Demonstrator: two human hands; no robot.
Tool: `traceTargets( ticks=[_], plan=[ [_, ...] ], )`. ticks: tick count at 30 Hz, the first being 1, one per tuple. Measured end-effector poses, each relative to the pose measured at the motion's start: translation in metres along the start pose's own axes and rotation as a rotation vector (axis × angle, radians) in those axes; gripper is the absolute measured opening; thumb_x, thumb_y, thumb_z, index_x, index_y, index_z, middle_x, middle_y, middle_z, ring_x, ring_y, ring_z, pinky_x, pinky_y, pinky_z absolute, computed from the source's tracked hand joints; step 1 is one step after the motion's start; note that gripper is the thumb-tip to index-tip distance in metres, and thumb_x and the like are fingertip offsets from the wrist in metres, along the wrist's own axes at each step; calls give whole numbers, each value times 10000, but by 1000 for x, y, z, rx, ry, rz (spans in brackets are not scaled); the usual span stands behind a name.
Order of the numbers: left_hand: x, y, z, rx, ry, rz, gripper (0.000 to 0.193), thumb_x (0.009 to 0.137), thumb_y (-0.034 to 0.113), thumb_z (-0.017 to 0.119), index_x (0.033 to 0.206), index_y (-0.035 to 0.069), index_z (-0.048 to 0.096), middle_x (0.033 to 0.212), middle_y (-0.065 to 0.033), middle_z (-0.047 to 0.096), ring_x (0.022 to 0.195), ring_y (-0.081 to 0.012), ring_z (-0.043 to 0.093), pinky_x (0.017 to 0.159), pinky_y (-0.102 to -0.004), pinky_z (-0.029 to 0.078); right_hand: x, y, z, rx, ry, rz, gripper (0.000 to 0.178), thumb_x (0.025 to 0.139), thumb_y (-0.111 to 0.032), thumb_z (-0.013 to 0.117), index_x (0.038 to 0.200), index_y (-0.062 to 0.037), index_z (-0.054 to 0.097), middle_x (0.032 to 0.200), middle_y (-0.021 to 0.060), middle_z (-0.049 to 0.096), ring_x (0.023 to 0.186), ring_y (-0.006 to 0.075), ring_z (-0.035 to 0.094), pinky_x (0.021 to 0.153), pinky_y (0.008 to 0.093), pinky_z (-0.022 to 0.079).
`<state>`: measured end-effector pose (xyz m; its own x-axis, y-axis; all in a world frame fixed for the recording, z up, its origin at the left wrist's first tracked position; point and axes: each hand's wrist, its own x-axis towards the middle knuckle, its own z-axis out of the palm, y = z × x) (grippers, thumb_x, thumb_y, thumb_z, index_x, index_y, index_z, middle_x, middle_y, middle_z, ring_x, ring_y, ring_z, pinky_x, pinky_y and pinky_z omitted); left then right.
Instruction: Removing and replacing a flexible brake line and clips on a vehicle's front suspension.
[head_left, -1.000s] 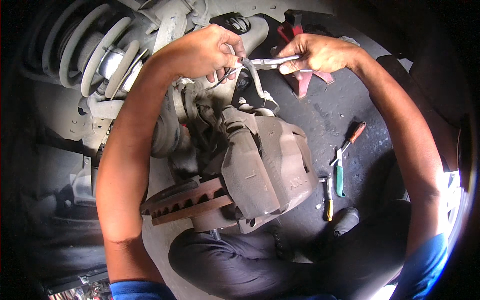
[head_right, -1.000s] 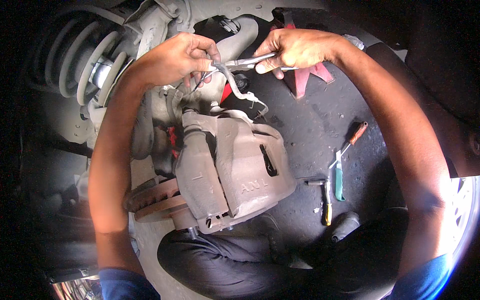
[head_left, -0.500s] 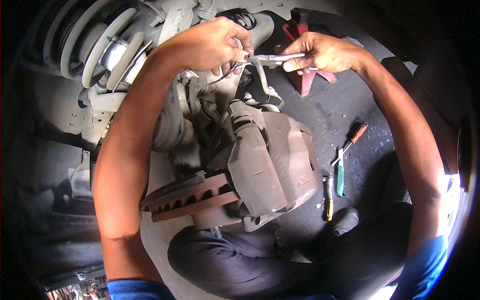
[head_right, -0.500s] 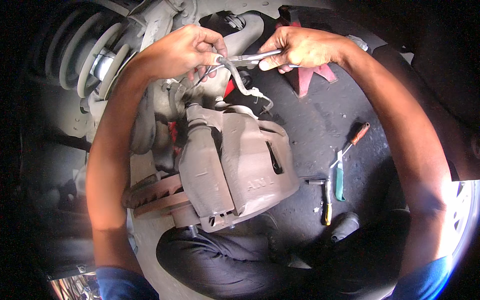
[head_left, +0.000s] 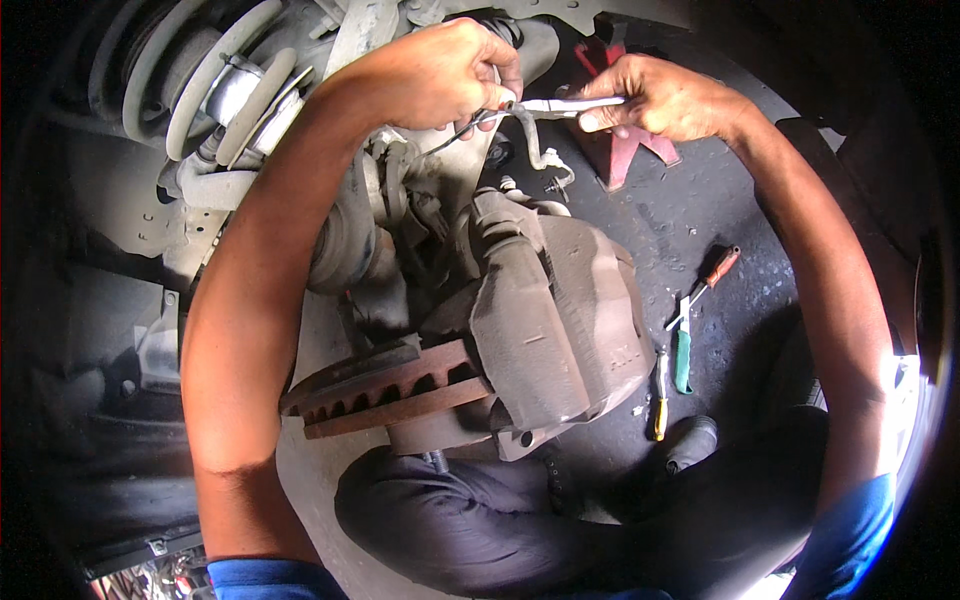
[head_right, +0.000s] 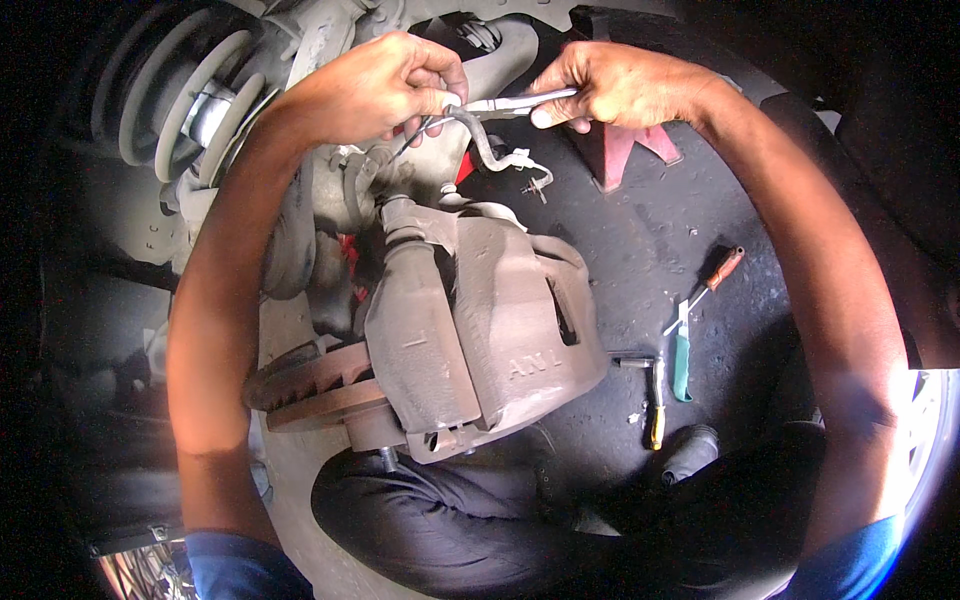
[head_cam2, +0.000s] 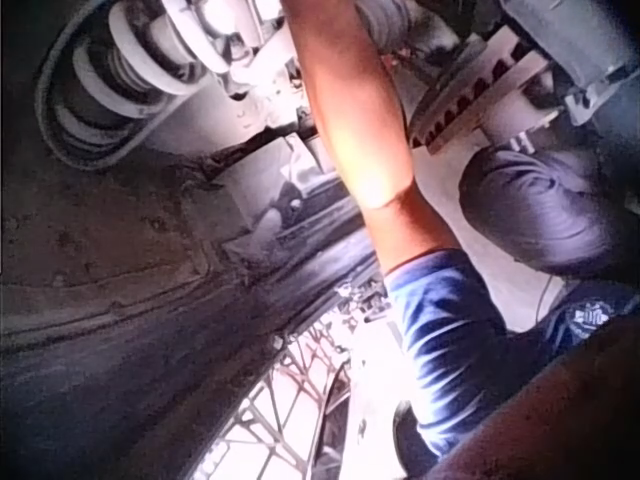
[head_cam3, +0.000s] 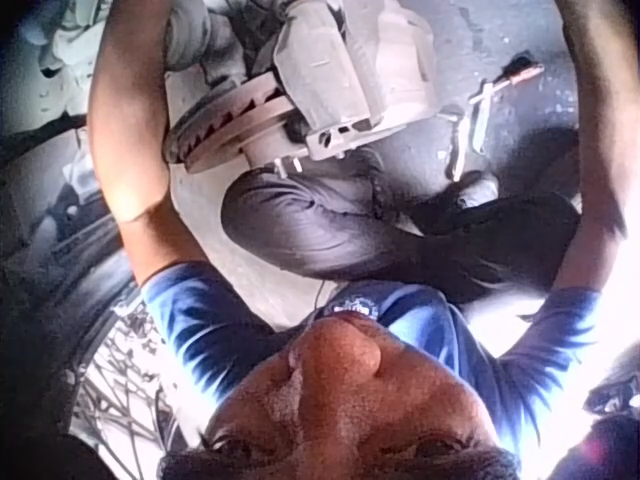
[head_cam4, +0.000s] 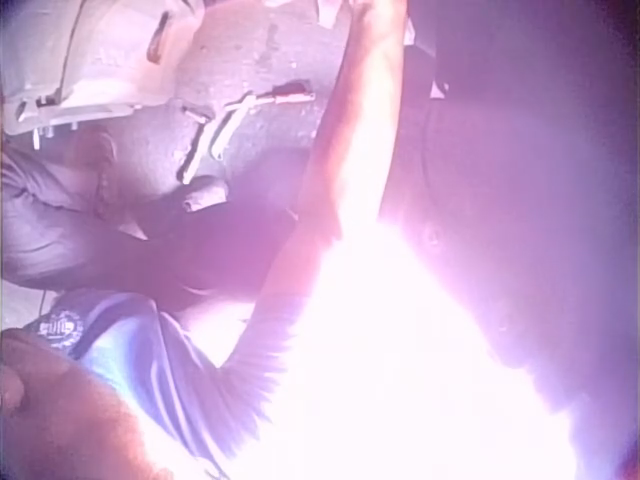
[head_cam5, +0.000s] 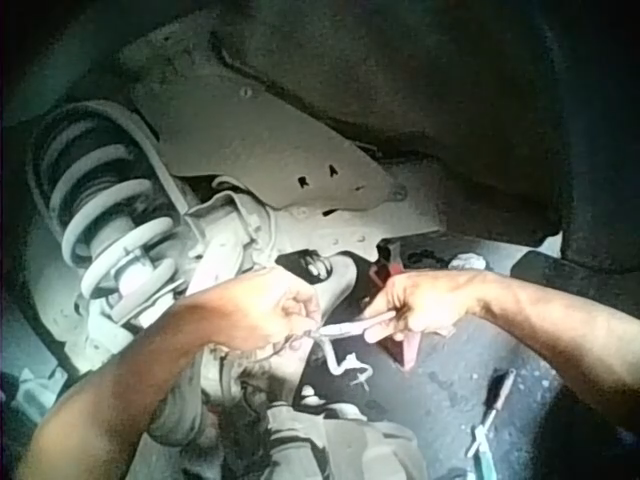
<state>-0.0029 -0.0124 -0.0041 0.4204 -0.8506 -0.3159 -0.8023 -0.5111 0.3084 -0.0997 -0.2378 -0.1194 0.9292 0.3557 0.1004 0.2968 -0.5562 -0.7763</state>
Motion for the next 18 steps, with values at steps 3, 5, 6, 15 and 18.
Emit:
traceTargets(
  ticks=[3, 5, 6, 15, 18],
  plan=[
    [1, -1, 1, 1, 12, 3, 168, 962, 62, 618, 1090, -34, 672, 757, -43, 667, 639, -94, 605, 546, -266, 466, 1, 0, -1, -4, -12, 20, 338, 999, -237, 692, 1223, 14, 724, 645, -26, 515, 588, 91, 443, 586, 294, 403],
    [1, -2, 2, -14, 10, 2, 170, 965, 66, 621, 1092, -35, 673, 758, -45, 668, 638, -94, 604, 548, -265, 466, 3, 0, 0, 22, -24, -5, 339, 1002, -247, 690, 1226, 5, 726, 644, -26, 519, 588, 86, 449, 582, 293, 404],
    [1, -2, 2, -8, 16, 4, 170, 967, 69, 623, 1092, -36, 672, 759, -48, 670, 636, -95, 605, 548, -265, 466, 4, 1, 1, 38, -40, 7, 339, 1004, -256, 688, 1228, -5, 728, 643, -26, 524, 588, 81, 454, 579, 293, 404],
    [-2, -1, 1, -11, 3, 5, 172, 976, 69, 612, 1100, -37, 664, 745, -52, 673, 630, -100, 608, 551, -268, 465, 5, 5, 10, -45, 50, -29, 354, 1019, -284, 671, 1237, -8, 709, 752, 33, 637, 651, 116, 548, 634, 298, 468],
    [-2, 0, 0, -27, 2, -1, 162, 976, 59, 601, 1094, -32, 663, 734, -49, 667, 630, -99, 608, 550, -267, 460, 5, 1, 9, -92, 5, -53, 391, 1030, -308, 654, 1251, 12, 689, 812, 63, 664, 687, 150, 576, 688, 321, 499]
  ],
)
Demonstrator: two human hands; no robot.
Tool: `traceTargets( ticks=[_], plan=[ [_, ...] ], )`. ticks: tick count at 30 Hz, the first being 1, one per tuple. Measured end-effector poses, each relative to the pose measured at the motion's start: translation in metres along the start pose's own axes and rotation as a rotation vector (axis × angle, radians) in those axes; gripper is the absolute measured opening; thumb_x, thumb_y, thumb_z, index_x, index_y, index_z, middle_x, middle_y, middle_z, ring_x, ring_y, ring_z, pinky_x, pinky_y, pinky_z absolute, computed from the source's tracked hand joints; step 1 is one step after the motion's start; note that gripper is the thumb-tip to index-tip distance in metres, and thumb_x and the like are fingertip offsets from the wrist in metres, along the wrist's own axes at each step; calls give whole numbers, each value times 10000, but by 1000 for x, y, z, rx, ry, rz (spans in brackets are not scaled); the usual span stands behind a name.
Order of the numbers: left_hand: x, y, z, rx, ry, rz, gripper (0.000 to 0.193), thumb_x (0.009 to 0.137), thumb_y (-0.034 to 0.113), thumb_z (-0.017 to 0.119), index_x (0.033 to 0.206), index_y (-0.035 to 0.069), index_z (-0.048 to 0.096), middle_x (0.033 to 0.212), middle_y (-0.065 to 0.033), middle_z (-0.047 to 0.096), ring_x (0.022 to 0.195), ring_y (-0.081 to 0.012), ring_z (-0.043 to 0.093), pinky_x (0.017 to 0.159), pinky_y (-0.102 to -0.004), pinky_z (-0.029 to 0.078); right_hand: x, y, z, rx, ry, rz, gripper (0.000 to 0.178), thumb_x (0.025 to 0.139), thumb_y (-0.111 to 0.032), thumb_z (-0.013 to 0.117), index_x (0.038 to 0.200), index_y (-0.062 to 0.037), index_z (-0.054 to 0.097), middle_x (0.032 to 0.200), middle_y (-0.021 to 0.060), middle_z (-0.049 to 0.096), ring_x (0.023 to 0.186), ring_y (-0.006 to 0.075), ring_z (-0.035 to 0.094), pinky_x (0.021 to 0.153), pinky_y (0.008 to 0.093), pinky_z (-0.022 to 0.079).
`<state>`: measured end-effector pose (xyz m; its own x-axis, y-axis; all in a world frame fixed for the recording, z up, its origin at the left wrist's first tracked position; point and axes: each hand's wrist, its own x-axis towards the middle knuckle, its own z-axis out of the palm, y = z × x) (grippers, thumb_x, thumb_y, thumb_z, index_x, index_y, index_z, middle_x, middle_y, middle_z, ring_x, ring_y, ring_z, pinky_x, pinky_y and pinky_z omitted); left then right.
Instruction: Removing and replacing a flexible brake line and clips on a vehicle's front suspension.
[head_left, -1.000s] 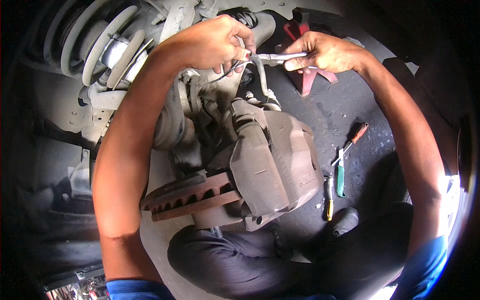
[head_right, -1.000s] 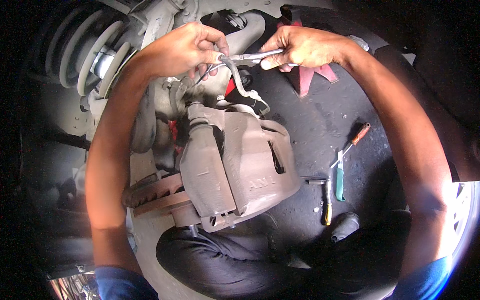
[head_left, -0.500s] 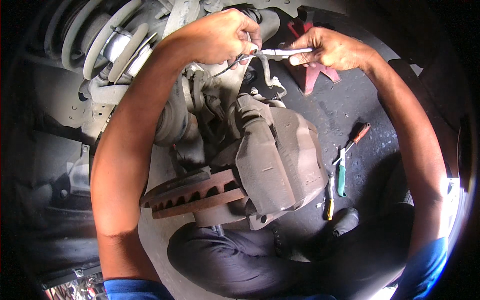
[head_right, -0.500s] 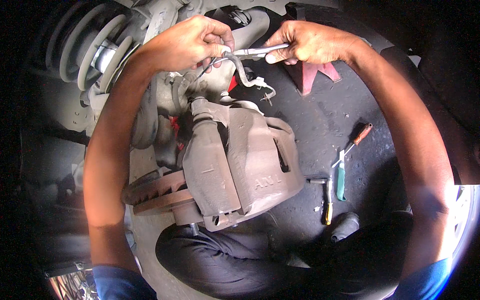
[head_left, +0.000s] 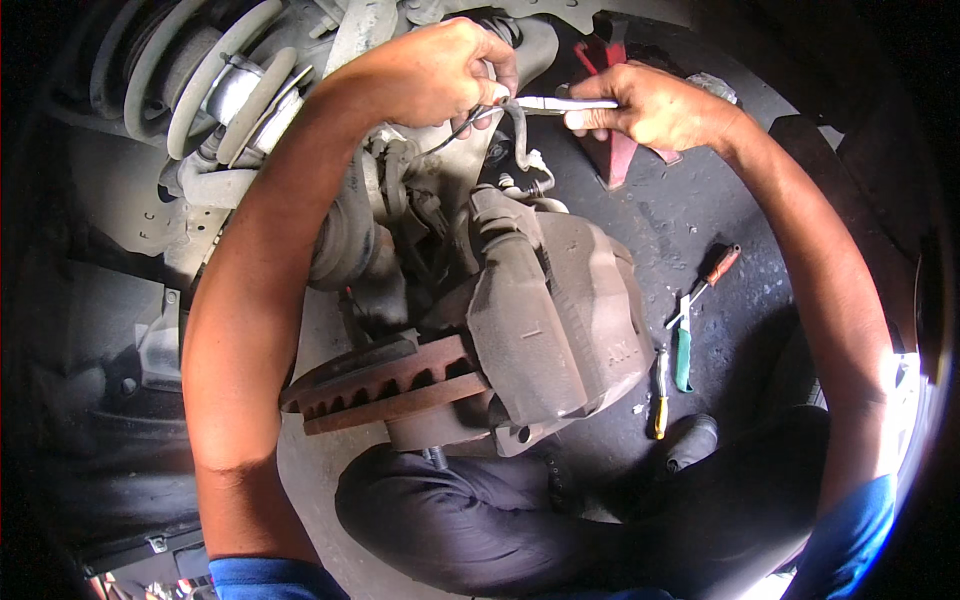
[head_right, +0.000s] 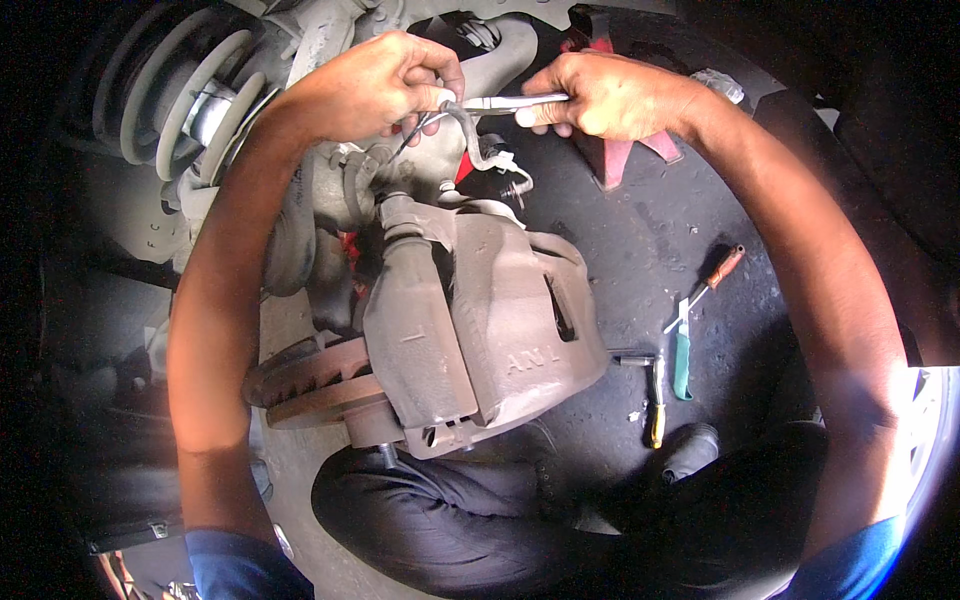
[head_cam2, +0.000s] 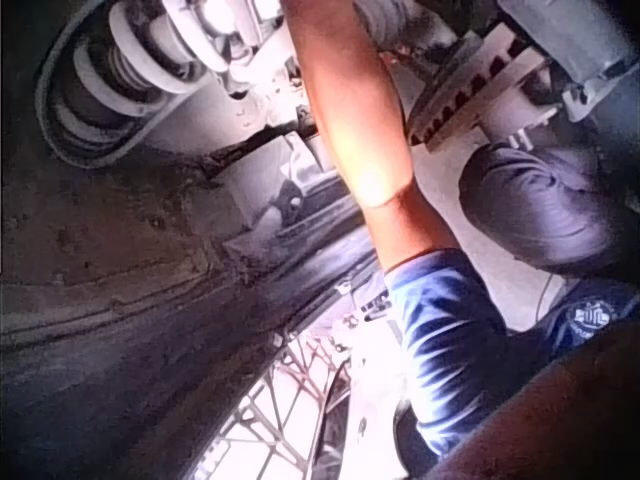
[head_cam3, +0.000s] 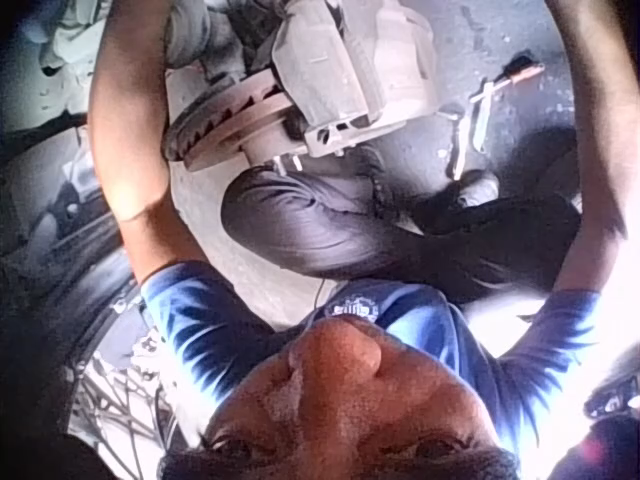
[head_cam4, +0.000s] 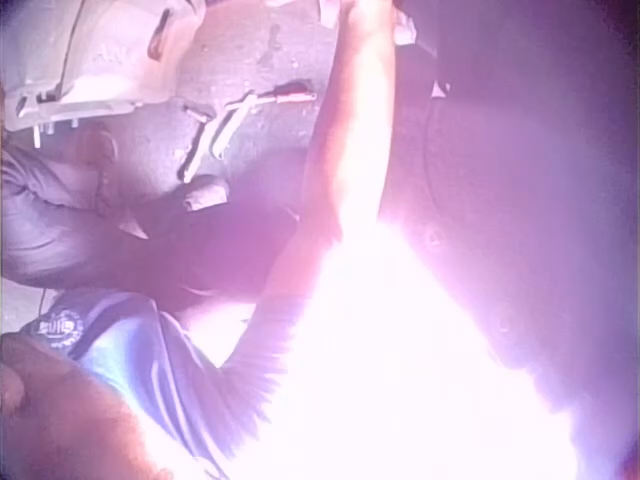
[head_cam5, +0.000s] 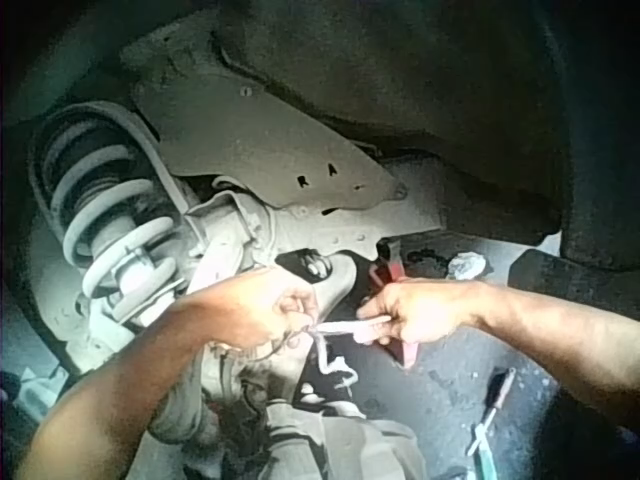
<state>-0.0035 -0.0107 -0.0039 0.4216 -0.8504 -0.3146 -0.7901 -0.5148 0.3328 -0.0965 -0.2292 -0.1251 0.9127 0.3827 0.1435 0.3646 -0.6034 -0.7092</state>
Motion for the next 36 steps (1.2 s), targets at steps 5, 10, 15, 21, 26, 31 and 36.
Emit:
traceTargets(
  ticks=[5, 10, 15, 21, 26, 31, 36],
  plan=[
    [1, -1, 0, -41, -13, -27, 149, 974, 42, 586, 1082, -24, 664, 731, -46, 663, 631, -99, 608, 549, -265, 452, -4, -11, 10, -63, 97, 128, 513, 1001, -501, 631, 1073, 3, 693, 778, 136, 633, 754, 236, 611, 733, 403, 489],
    [1, -2, 2, -34, 10, -30, 149, 972, 44, 586, 1081, -25, 660, 743, -45, 665, 643, -102, 623, 557, -264, 458, -2, -14, 18, -153, 148, 211, 661, 952, -594, 641, 1201, 14, 708, 857, 246, 700, 855, 343, 714, 800, 443, 532],
    [1, 4, 1, -64, 16, -80, 168, 997, 84, 575, 1095, -31, 647, 742, -63, 666, 599, -123, 632, 533, -285, 481, 0, -7, 23, -218, 158, 207, 690, 949, -620, 623, 1207, 14, 704, 755, 229, 695, 702, 332, 717, 716, 429, 570],
    [0, 1, -1, -96, 50, -134, 224, 1023, 150, 569, 1122, -43, 625, 727, -97, 667, 574, -160, 657, 515, -297, 517, 7, 18, 49, 287, 179, 416, 621, 951, -598, 667, 1136, -8, 717, 664, 109, 658, 480, 198, 632, 444, 345, 549],
    [4, 2, 3, -114, 38, -143, 236, 1026, 175, 579, 1099, -44, 627, 715, -98, 665, 563, -173, 660, 502, -297, 530, -4, 50, 63, 36, 1, 294, 335, 959, -301, 668, 1076, 12, 695, 873, 174, 720, 760, 312, 703, 649, 441, 548],
    [8, 10, 8, 60, -27, -166, 251, 1033, 190, 580, 987, -47, 652, 735, -122, 690, 565, -150, 667, 482, -294, 517, -18, 107, 81, -562, -358, 475, 399, 968, -390, 625, 1006, -27, 787, 1039, 188, 757, 983, 370, 722, 851, 481, 561],
    [12, 11, 21, 426, -6, -85, 289, 915, 101, 667, 1186, 1, 695, 1052, -192, 740, 995, -330, 710, 915, -435, 548, -45, 191, 147, -631, -889, 554, 398, 916, -372, 676, 1187, -92, 762, 1212, 153, 734, 1121, 328, 692, 959, 494, 541]
  ],
)
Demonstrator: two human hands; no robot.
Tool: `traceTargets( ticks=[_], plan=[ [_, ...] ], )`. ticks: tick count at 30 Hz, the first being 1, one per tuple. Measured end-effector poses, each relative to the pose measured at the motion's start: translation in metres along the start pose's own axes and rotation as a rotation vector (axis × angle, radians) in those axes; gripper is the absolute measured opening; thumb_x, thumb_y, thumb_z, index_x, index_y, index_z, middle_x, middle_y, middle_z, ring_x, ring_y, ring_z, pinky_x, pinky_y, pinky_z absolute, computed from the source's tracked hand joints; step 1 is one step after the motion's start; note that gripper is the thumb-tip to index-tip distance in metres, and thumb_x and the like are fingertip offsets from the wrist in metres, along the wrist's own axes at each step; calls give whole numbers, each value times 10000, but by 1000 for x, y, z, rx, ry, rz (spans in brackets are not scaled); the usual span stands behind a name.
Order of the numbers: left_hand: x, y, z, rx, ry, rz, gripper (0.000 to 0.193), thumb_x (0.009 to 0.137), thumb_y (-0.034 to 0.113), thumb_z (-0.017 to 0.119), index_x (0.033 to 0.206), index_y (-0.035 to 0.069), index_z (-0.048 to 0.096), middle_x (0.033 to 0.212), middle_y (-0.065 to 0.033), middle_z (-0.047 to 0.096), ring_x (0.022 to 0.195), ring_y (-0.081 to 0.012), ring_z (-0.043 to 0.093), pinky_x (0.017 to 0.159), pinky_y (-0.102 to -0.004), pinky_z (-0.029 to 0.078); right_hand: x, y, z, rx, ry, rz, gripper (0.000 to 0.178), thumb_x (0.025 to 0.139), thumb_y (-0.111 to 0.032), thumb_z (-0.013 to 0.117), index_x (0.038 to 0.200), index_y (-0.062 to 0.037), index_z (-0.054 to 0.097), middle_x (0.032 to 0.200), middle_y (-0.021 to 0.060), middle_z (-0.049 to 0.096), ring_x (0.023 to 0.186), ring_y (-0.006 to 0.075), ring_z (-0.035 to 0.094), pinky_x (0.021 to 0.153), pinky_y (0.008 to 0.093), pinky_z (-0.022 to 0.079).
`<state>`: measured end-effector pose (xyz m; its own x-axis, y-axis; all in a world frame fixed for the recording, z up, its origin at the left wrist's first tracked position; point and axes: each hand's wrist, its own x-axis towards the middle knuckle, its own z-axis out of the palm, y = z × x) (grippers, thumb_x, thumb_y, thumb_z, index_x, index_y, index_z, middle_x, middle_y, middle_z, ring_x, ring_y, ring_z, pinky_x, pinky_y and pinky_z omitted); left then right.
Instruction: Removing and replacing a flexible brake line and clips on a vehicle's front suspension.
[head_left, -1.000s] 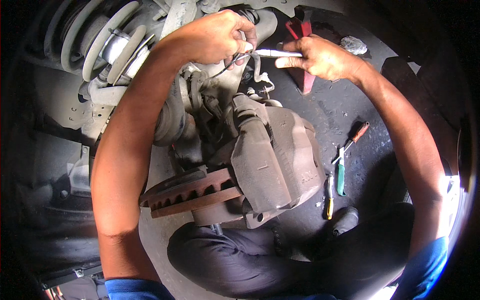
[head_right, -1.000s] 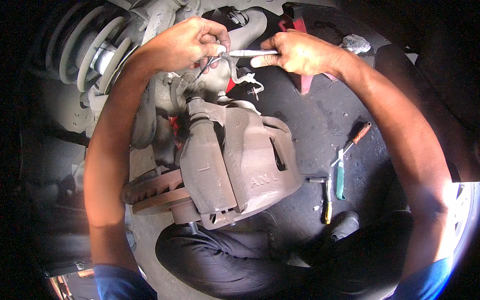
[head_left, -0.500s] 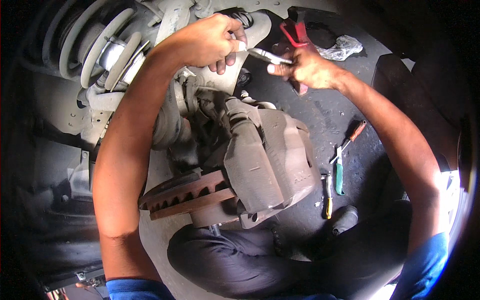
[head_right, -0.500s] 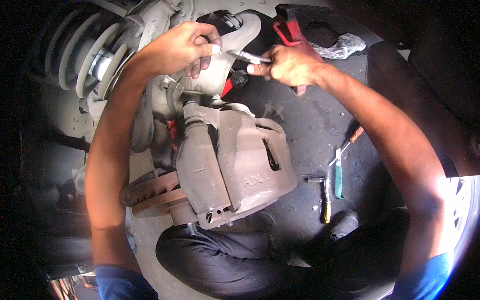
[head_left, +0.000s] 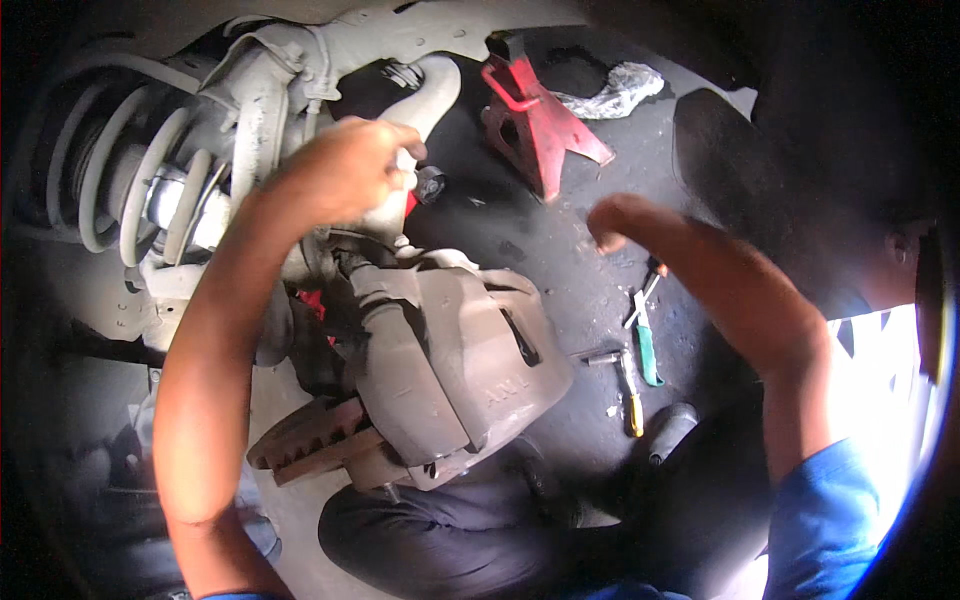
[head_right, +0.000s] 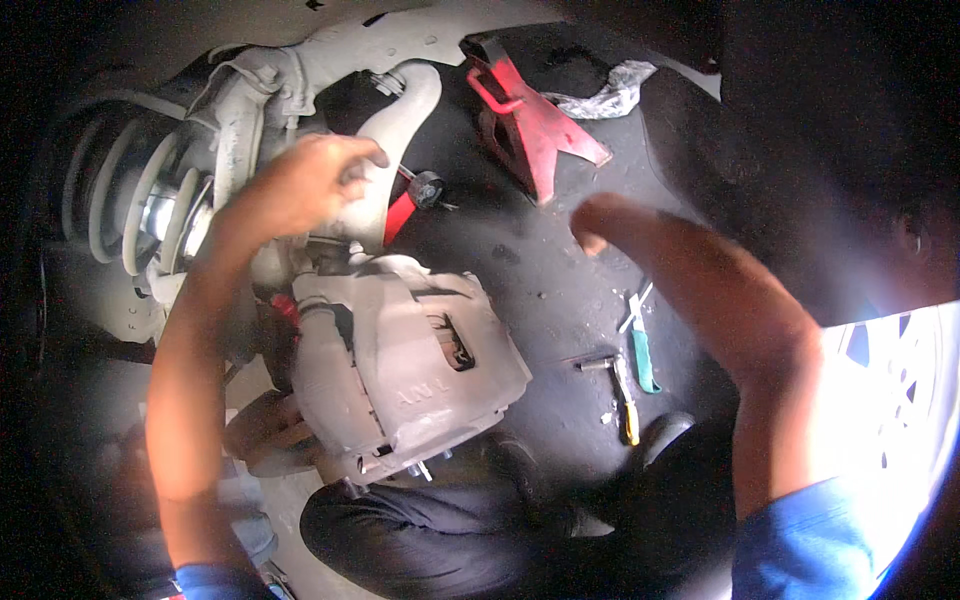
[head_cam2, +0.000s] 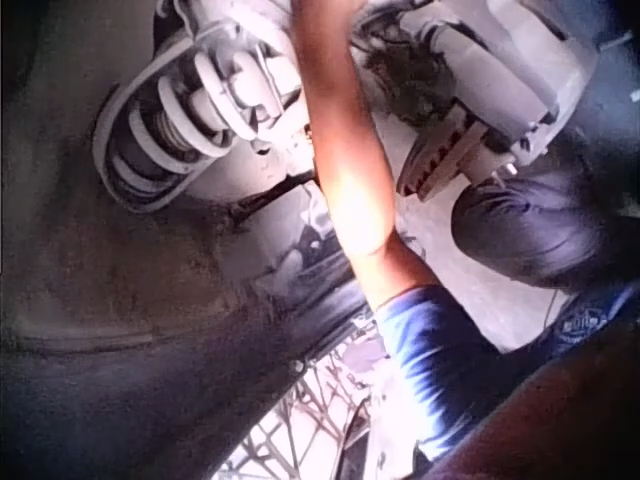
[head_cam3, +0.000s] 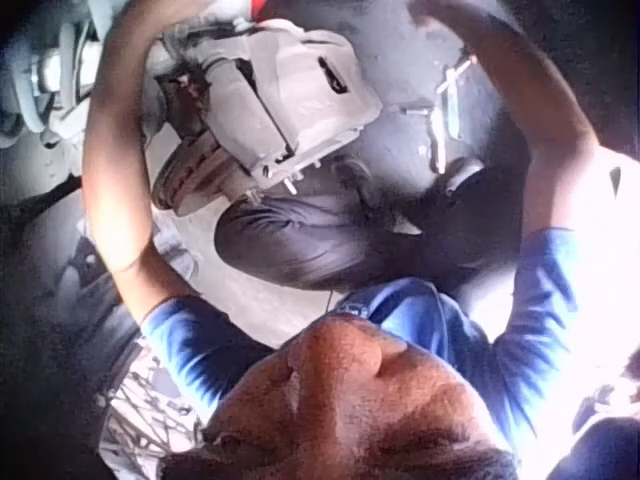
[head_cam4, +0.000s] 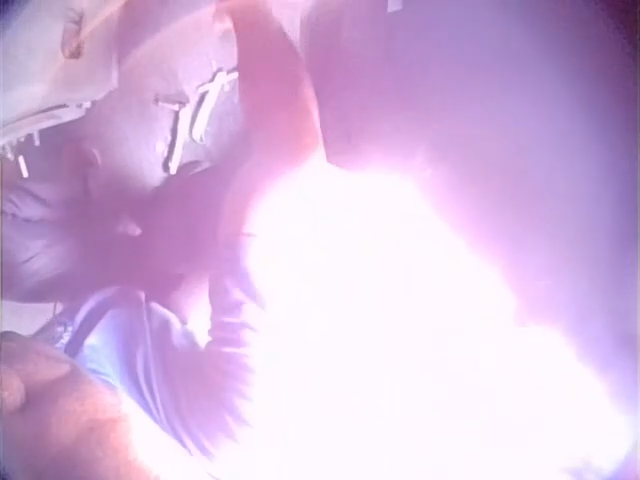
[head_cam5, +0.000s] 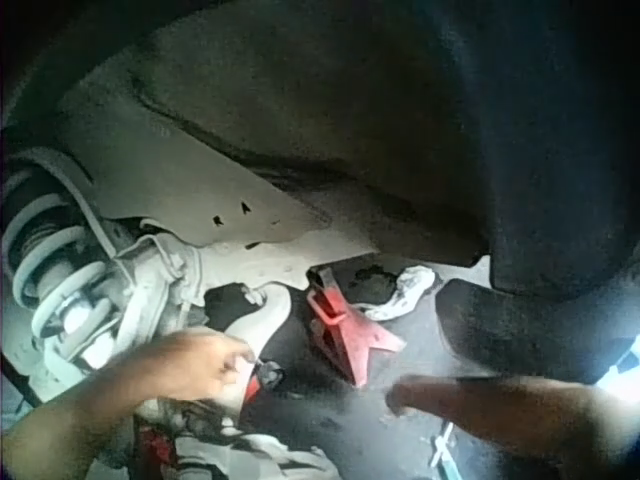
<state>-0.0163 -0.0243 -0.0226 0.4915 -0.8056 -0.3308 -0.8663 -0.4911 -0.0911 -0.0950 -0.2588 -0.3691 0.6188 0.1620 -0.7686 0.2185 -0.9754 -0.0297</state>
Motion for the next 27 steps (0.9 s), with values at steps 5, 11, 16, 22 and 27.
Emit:
traceTargets(
  ticks=[5, 11, 16, 22, 27],
  plan=[
    [38, 12, 34, 426, -588, 85, 281, 848, 188, 771, 1085, 37, 777, 992, -164, 770, 983, -323, 735, 881, -435, 574, 33, -26, 36, -312, -334, -246, 708, 861, -586, 741, 1367, -96, 667, 1334, 157, 689, 1233, 361, 635, 1035, 484, 491],
    [47, -14, 81, 538, -653, -157, 264, 935, 180, 587, 1125, 126, 762, 1022, -179, 752, 929, -341, 720, 802, -435, 570, 14, -61, -20, 111, 122, -312, 870, 832, -620, 759, 1399, 18, 592, 1400, 285, 596, 1375, 420, 511, 1098, 504, 457],
    [62, -13, 69, 941, -900, 536, 220, 914, 214, 640, 1031, 80, 769, 967, -192, 754, 885, -350, 719, 796, -438, 561, -22, -77, -65, 549, 613, -263, 1011, 845, -614, 754, 1549, 2, 372, 1530, 298, 451, 1429, 434, 438, 1165, 479, 404],
    [33, -25, 18, 35, -496, -129, 207, 857, 132, 686, 1033, 32, 728, 901, -184, 738, 855, -321, 719, 759, -429, 539, -65, -70, -102, 913, 631, -626, 869, 928, -532, 713, 1549, -25, 379, 1512, 282, 486, 1448, 378, 439, 1177, 405, 376],
    [16, -33, -5, -39, -308, -84, 339, 819, 38, 581, 1146, 15, 667, 865, -136, 725, 815, -253, 706, 714, -397, 523, -68, -74, -113, 1176, 432, -884, 492, 1002, -300, 696, 1365, 7, 568, 1387, 169, 612, 1290, 242, 567, 1132, 314, 404]
  ],
)
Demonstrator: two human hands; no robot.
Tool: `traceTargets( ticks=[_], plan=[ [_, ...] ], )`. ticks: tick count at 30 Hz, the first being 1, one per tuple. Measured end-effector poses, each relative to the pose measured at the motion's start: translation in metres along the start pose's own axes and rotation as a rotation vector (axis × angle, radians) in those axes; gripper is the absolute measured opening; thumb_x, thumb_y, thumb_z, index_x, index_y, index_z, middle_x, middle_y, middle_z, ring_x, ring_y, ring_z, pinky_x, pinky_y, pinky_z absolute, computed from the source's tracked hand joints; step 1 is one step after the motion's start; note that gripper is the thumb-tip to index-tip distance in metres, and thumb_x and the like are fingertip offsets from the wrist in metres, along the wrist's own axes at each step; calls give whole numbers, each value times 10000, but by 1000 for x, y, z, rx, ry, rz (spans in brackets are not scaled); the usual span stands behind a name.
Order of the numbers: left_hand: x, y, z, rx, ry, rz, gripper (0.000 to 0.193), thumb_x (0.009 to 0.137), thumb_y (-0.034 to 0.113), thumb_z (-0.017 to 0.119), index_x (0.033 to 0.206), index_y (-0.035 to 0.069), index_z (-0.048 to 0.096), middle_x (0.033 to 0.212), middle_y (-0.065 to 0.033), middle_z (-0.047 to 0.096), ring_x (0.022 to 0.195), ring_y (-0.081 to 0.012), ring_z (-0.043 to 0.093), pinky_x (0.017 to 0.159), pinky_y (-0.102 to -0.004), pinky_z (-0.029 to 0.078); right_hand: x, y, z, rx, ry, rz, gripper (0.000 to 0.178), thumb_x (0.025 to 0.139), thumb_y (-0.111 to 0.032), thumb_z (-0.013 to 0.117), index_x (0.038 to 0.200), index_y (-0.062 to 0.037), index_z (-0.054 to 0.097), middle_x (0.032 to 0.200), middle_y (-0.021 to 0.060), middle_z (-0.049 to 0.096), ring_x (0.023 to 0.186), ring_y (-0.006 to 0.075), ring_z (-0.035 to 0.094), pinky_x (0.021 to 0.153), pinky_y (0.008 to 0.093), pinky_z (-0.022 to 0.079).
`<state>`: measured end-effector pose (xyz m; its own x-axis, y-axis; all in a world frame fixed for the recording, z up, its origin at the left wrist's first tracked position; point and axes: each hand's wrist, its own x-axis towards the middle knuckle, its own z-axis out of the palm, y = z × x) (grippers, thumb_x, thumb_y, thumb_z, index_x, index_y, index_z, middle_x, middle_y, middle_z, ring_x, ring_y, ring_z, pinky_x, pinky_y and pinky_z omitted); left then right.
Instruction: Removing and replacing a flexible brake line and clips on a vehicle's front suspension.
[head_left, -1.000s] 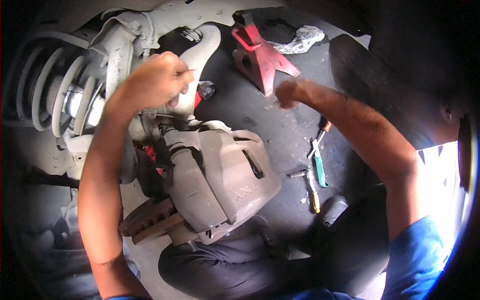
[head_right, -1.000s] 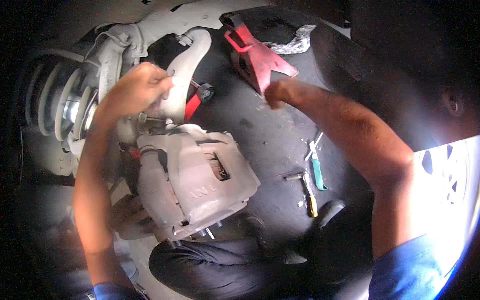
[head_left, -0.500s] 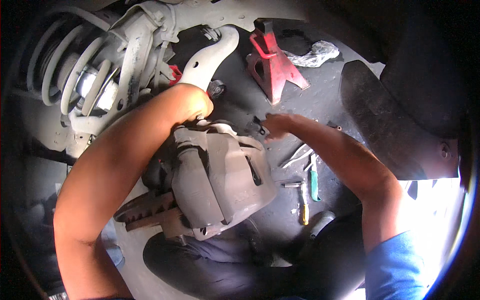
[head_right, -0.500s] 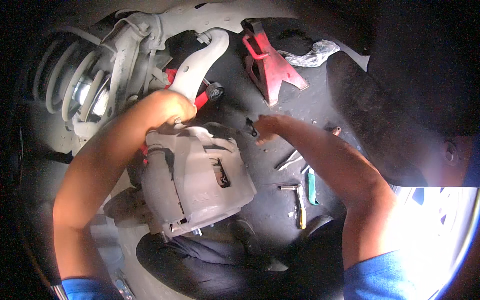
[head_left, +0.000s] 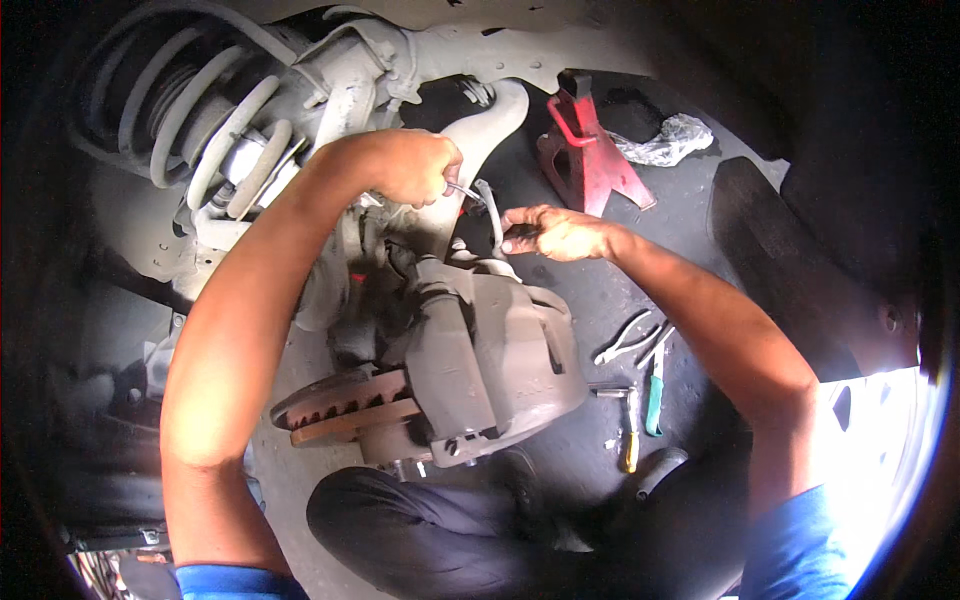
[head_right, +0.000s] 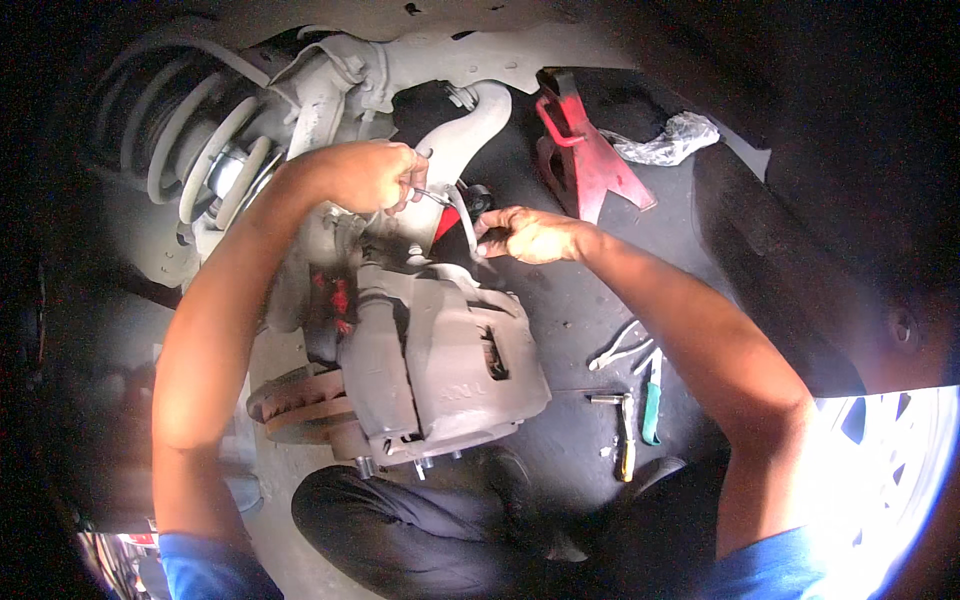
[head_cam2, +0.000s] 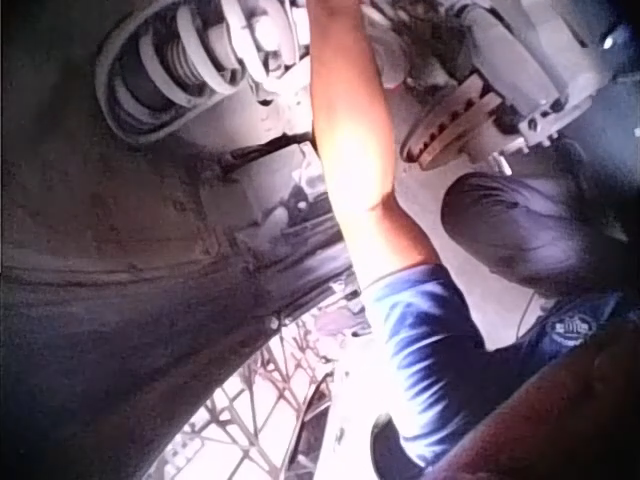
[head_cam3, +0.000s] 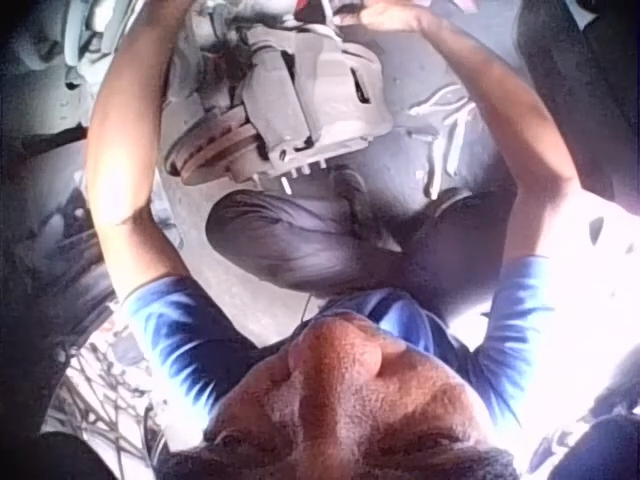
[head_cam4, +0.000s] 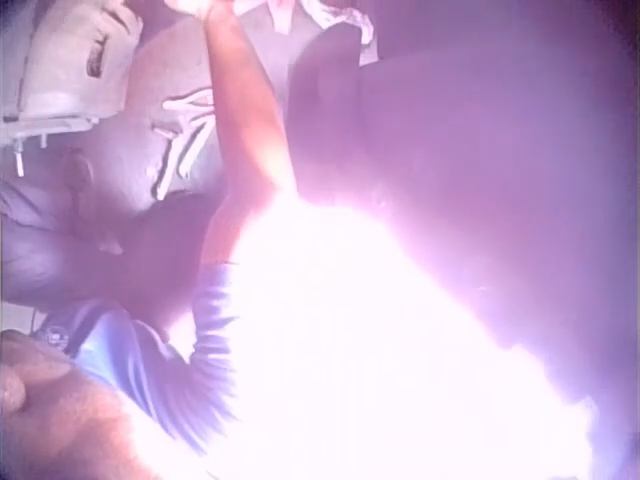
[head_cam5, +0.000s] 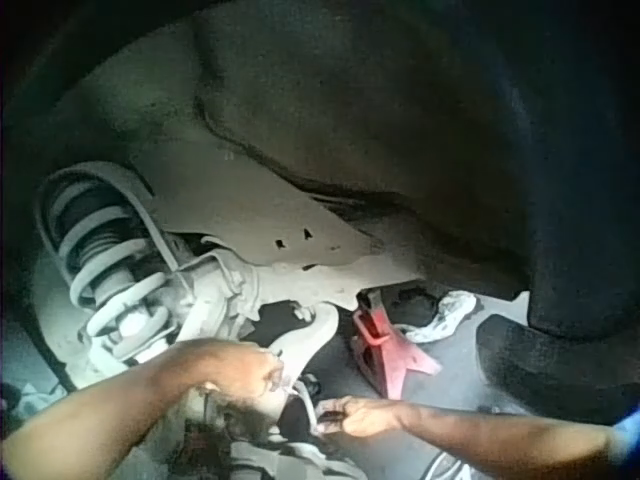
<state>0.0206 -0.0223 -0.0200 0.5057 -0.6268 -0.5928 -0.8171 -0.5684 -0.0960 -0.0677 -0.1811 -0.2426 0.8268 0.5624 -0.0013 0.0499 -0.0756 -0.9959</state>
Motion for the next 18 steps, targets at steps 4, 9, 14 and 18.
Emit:
traceTargets(
  ticks=[4, 9, 14, 18],
  plan=[
    [-7, -4, 6, -35, 160, 261, 363, 821, 8, 528, 1159, -29, 655, 807, -145, 695, 760, -244, 701, 696, -389, 545, -6, -18, -15, 279, 79, -66, 212, 1030, -109, 607, 1218, -28, 662, 1204, 119, 727, 1212, 196, 633, 1130, 323, 421],
    [-1, -7, 4, -206, 4, 53, 350, 847, -28, 514, 1167, -27, 655, 800, -123, 678, 708, -202, 681, 672, -368, 563, -37, -54, -22, 579, 174, 39, 512, 1076, -520, 491, 1198, -43, 629, 911, 68, 714, 867, 209, 721, 845, 356, 550],
    [-5, -1, 0, -279, 6, 68, 298, 887, -14, 526, 1154, -23, 658, 811, -111, 696, 727, -198, 698, 681, -364, 568, -44, -79, -20, 228, 394, 14, 327, 998, -233, 720, 1275, -76, 642, 872, -22, 649, 729, 58, 638, 604, 192, 474],
    [-11, 3, -4, -365, 36, 207, 227, 910, 60, 614, 1099, -52, 670, 836, -106, 734, 740, -169, 710, 694, -332, 563, -44, -87, -17, 126, 460, -4, 267, 1023, -246, 682, 1221, -67, 676, 795, -14, 656, 620, 21, 604, 480, 183, 426]
  ],
)
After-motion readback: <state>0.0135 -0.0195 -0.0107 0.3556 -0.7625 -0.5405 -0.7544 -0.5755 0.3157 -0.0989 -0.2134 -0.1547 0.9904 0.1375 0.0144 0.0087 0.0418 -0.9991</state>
